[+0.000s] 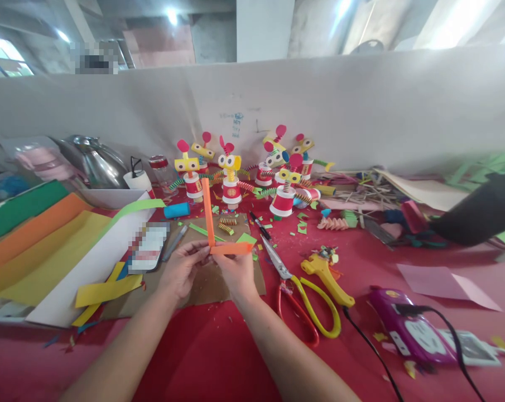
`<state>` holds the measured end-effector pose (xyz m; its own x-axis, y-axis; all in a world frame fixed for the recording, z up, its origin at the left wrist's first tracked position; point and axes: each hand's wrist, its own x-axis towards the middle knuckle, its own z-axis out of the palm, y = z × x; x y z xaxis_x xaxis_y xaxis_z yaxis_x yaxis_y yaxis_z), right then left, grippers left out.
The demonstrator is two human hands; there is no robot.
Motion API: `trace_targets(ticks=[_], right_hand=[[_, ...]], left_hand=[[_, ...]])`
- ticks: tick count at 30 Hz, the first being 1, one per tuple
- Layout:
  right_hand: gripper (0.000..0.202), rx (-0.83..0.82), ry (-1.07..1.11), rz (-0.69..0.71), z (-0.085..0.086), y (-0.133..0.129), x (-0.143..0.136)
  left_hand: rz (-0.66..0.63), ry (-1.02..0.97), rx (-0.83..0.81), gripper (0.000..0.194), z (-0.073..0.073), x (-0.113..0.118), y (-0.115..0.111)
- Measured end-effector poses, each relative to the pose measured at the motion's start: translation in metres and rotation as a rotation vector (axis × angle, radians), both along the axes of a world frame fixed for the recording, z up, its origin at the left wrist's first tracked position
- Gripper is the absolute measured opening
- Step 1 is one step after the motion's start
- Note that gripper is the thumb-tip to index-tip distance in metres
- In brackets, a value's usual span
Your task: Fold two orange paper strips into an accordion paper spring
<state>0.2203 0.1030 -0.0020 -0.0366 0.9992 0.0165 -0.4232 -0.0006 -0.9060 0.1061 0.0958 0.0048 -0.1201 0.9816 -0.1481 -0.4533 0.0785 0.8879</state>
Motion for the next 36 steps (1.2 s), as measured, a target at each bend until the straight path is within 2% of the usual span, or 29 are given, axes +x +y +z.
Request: trace_targets(ticks=[5,10,15,19,23,30,36], right_hand=[[0.011,0.016,-0.072,0.039,0.001,0.002,0.002],[0.020,0.005,-0.045,0.113,0.005,0.001,0.001],[0.023,-0.029,-0.054,0.017,0.003,0.001,-0.001],[0.022,-0.028,-0.027,0.019,0.001,0.002,0.000],[0.019,-0.016,-0.077,0.023,0.003,0.002,0.002],[0.022,-0.035,-0.090,0.062,0.005,0.003,0.004],[0.027,-0.045,-0.074,0.082,0.004,0.003,0.004]], left_hand=[[0.023,0.039,0.011,0.031,0.001,-0.001,0.001],[0.086,0.042,0.024,0.032,-0.001,0.001,0.002],[0.051,0.004,0.020,0.032,0.001,0.004,-0.001],[0.077,-0.052,0.015,0.028,0.002,0.005,-0.001],[0.029,-0.076,0.001,0.023,0.002,0.002,-0.001],[-0.047,0.173,-0.014,0.023,0.006,-0.005,-0.001],[0.008,0.140,-0.050,0.023,0.001,-0.005,0.000]])
